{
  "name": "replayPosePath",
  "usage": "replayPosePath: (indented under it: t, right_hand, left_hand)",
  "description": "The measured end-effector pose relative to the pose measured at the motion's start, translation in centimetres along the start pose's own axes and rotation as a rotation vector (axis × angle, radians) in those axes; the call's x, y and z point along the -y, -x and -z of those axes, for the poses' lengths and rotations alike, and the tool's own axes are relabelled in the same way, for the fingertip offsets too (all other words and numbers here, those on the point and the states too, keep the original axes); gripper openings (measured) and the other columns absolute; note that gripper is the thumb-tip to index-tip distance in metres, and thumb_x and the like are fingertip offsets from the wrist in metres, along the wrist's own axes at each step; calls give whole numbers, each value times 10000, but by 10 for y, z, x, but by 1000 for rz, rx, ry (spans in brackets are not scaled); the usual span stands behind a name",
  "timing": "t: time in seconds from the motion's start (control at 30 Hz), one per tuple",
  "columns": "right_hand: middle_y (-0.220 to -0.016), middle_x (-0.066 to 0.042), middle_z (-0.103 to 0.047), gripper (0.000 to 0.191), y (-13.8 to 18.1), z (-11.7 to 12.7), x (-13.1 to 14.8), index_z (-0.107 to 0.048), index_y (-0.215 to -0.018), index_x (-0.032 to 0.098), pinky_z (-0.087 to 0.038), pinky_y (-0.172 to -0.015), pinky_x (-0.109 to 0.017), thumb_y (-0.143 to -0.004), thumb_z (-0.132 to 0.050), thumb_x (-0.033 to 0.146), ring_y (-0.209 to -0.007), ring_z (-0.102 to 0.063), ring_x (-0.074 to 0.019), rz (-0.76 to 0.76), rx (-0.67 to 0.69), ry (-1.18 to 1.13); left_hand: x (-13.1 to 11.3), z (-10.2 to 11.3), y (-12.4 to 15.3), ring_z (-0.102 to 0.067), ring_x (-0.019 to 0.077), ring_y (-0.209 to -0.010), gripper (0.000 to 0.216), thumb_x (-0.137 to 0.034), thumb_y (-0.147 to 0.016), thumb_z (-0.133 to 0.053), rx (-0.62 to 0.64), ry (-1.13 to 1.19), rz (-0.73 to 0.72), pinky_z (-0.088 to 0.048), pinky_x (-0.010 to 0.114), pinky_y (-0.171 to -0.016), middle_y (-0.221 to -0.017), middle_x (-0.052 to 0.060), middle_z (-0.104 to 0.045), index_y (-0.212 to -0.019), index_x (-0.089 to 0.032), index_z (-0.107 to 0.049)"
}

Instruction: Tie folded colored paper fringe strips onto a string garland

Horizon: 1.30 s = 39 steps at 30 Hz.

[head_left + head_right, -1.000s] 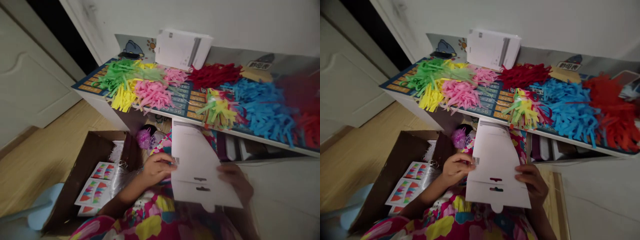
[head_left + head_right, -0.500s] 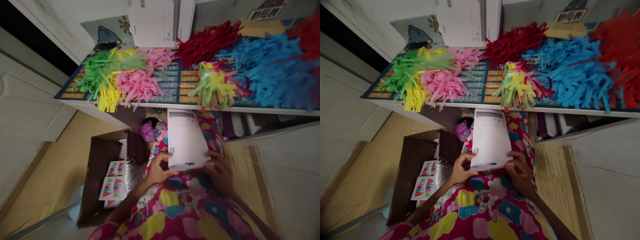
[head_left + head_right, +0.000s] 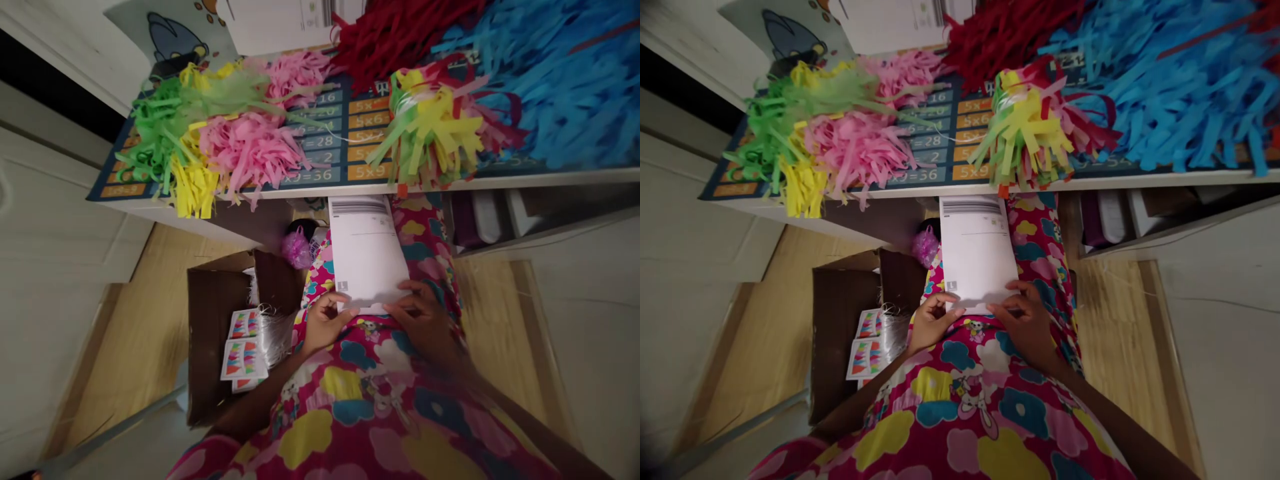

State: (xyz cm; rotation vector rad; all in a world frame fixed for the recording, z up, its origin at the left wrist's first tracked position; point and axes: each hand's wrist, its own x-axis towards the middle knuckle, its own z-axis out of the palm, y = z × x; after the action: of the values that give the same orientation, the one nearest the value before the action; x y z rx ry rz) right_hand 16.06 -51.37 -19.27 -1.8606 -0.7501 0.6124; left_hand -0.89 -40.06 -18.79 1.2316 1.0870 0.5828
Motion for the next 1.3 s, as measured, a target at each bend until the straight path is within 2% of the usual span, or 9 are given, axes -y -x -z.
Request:
replayPosePath:
  t: [0.13,0.3,0.47,0.53,0.6,0.8,0.93,1.07,1.3]
  right_hand:
    - [-955,-79,-605,427,-3,-3,-2,-572,-519,209,-532,-695,-303,-793,-713,504,-872,-648,-196,-7,24,61]
    - [-854,-59,-577,426,-10,-6,-5,-515,-539,215,-510,-602,-293,-773,-695,522,-678,-587,-156,-10,69,111]
    - [-885,-56,-629,286,-14,-6,-2,-682,-734,218,-531,-759,-337,-742,-707,504,-822,-615,-203,-52,120,150]
    - [-931,-60,-628,285,-14,-5,1,-733,-785,222,-523,-739,-323,-766,-680,502,-838,-619,-198,-80,175,141]
    - [-937,-61,-609,318,-13,-5,4,-732,-705,221,-501,-680,-305,-796,-643,513,-818,-615,-187,-91,217,136]
    - [-928,-55,-591,390,-14,-5,7,-672,-574,213,-477,-693,-324,-799,-633,529,-763,-600,-172,-110,275,175]
    - [-934,-48,-590,411,-16,-3,6,-656,-567,213,-478,-739,-329,-817,-629,537,-779,-600,-172,-86,307,176]
    - [-956,-55,-589,403,-15,-1,6,-693,-627,218,-474,-710,-316,-844,-608,547,-819,-598,-182,-72,321,130]
    - [-955,-59,-590,403,-16,-2,8,-647,-602,212,-487,-735,-314,-846,-606,531,-835,-592,-187,-75,367,83]
  left_hand:
    - [3,-2,-1,-501,79,-516,364,-469,-653,-865,-3,-85,39,-384,204,-503,-582,-34,-610,-685,-158,-681]
    - [11,-5,-2,-366,51,-439,389,-485,-641,-866,-41,-108,65,-270,201,-448,-492,-73,-499,-659,-163,-649]
    - [11,-10,-2,-433,70,-503,381,-490,-644,-861,-91,-72,-10,-346,209,-499,-608,-39,-600,-742,-172,-676]
    - [11,-11,-3,-523,97,-582,381,-500,-660,-849,-102,-36,-45,-418,223,-573,-665,-18,-637,-756,-178,-669]
    - [12,-12,-4,-565,114,-637,394,-508,-667,-845,-106,-2,-60,-451,235,-624,-684,-15,-635,-755,-184,-639]
    - [19,-15,-3,-503,72,-525,495,-460,-616,-895,-183,59,-97,-389,198,-532,-608,-89,-496,-759,-213,-490]
    - [16,-10,-2,-628,121,-645,369,-482,-717,-824,-116,-29,-135,-484,235,-623,-698,-28,-640,-835,-208,-607]
    - [9,-4,-3,-697,180,-741,268,-461,-784,-751,52,-227,-78,-543,285,-727,-752,35,-750,-734,-198,-742]
    - [-3,-3,-7,-534,111,-486,386,-543,-772,-738,192,-202,113,-410,222,-466,-530,-17,-641,-639,-181,-728]
